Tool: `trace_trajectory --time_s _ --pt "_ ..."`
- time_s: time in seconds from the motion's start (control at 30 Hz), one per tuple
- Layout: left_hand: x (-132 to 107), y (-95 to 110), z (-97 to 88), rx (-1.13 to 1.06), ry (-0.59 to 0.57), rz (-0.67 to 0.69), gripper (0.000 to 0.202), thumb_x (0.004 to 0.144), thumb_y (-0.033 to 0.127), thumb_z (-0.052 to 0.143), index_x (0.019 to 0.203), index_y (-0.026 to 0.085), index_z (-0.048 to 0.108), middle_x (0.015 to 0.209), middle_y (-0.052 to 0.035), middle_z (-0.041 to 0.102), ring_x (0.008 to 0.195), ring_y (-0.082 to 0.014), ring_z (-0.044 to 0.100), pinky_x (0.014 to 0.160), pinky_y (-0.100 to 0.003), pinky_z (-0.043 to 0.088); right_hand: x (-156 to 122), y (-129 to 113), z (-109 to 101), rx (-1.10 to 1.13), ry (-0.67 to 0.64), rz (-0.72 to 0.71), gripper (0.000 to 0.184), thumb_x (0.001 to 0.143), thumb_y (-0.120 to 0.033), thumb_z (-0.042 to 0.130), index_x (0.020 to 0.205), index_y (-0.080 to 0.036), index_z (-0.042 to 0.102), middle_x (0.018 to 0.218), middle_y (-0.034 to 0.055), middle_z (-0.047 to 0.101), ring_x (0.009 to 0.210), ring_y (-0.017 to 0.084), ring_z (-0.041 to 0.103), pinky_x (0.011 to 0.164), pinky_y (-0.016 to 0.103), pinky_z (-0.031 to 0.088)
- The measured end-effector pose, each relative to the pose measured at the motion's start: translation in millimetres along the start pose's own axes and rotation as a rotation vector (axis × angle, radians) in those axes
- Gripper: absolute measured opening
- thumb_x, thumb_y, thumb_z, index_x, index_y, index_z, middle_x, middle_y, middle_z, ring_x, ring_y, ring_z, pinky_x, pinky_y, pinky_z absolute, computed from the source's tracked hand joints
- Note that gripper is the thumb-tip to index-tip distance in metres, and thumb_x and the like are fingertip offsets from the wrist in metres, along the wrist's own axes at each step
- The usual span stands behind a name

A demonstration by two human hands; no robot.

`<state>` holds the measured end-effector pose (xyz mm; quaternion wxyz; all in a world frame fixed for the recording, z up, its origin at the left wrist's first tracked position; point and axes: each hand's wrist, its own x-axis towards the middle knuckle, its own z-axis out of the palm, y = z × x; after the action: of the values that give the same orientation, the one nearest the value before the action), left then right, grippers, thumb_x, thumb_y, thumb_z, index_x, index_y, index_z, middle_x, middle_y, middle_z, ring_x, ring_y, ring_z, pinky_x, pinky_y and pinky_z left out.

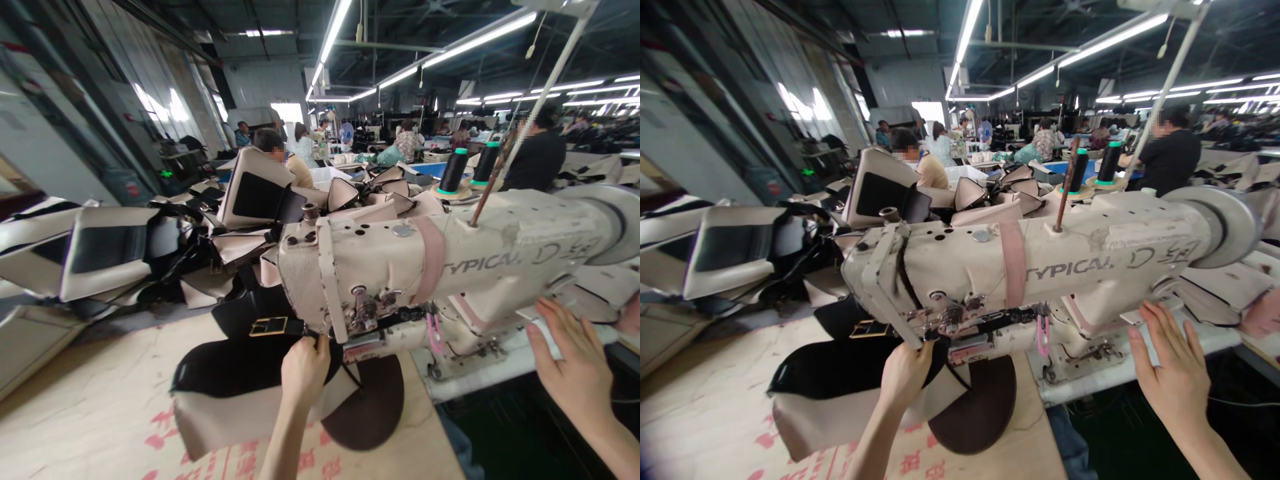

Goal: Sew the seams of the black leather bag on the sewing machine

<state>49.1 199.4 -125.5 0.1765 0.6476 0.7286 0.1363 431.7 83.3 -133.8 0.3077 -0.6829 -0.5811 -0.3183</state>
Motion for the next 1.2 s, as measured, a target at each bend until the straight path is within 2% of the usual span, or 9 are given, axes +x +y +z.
trace_trajectory --time_s 0.27,0.47,0.6,0.77,0.93,1.1,1.2 --pt "7 -2 -1.7 -0.009 0.000 0.026 0.039 0.085 0.033 0.028 0.081 0.016 0.063 0.090 -0.0131 0.067 0.090 -0.0260 0.061 0.070 -0.029 0.039 -2 0 4 0.018 -0.005 -0.002 0.046 0.087 -0.036 0.043 0.128 -0.013 0.042 0.128 0.0111 0.048 0.120 0.026 0.043 0.106 0.046 0.027" --pt "8 -2 -2.3 -0.022 -0.011 0.051 0.037 0.086 0.030 0.029 0.082 0.016 0.063 0.092 -0.0122 0.066 0.093 -0.0243 0.059 0.073 -0.028 0.040 -2 0 3 0.029 -0.015 -0.002 0.048 0.087 -0.036 0.043 0.128 -0.013 0.041 0.128 0.0111 0.048 0.120 0.027 0.042 0.106 0.047 0.028" --pt "9 -3 -3.1 -0.031 -0.027 0.057 0.037 0.085 0.030 0.030 0.077 0.016 0.063 0.089 -0.0126 0.066 0.093 -0.0244 0.060 0.073 -0.027 0.040 -4 3 2 0.020 -0.023 -0.018 0.047 0.087 -0.036 0.043 0.129 -0.014 0.041 0.128 0.0110 0.049 0.120 0.027 0.043 0.106 0.047 0.028" --pt "10 -4 -1.7 -0.052 -0.019 0.039 0.036 0.085 0.028 0.031 0.087 0.015 0.064 0.095 -0.0146 0.066 0.100 -0.0258 0.057 0.076 -0.028 0.041 -4 4 2 0.022 -0.049 -0.027 0.049 0.087 -0.036 0.042 0.130 -0.014 0.039 0.128 0.0117 0.048 0.121 0.027 0.041 0.106 0.047 0.027" --pt "11 -4 -1.6 -0.058 -0.014 0.043 0.034 0.084 0.025 0.031 0.086 0.014 0.064 0.096 -0.0141 0.065 0.104 -0.0246 0.055 0.079 -0.027 0.040 -2 9 6 0.045 -0.043 -0.021 0.051 0.085 -0.039 0.043 0.130 -0.014 0.038 0.127 0.0126 0.047 0.122 0.029 0.040 0.104 0.048 0.029" --pt "8 -4 -3.3 -0.055 -0.018 0.037 0.032 0.083 0.023 0.033 0.086 0.015 0.063 0.096 -0.0138 0.065 0.104 -0.0247 0.055 0.080 -0.028 0.040 -37 20 33 0.124 0.003 -0.014 0.057 0.080 -0.036 0.053 0.129 -0.012 0.038 0.124 0.0165 0.048 0.121 0.034 0.039 0.099 0.050 0.035" --pt "4 -5 -3.9 -0.057 -0.036 0.030 0.036 0.085 0.028 0.030 0.081 0.015 0.063 0.093 -0.0135 0.066 0.099 -0.0238 0.058 0.076 -0.027 0.041 -57 21 44 0.138 -0.020 -0.053 0.060 0.079 -0.032 0.055 0.132 -0.014 0.034 0.126 0.0154 0.047 0.120 0.034 0.041 0.098 0.049 0.037"
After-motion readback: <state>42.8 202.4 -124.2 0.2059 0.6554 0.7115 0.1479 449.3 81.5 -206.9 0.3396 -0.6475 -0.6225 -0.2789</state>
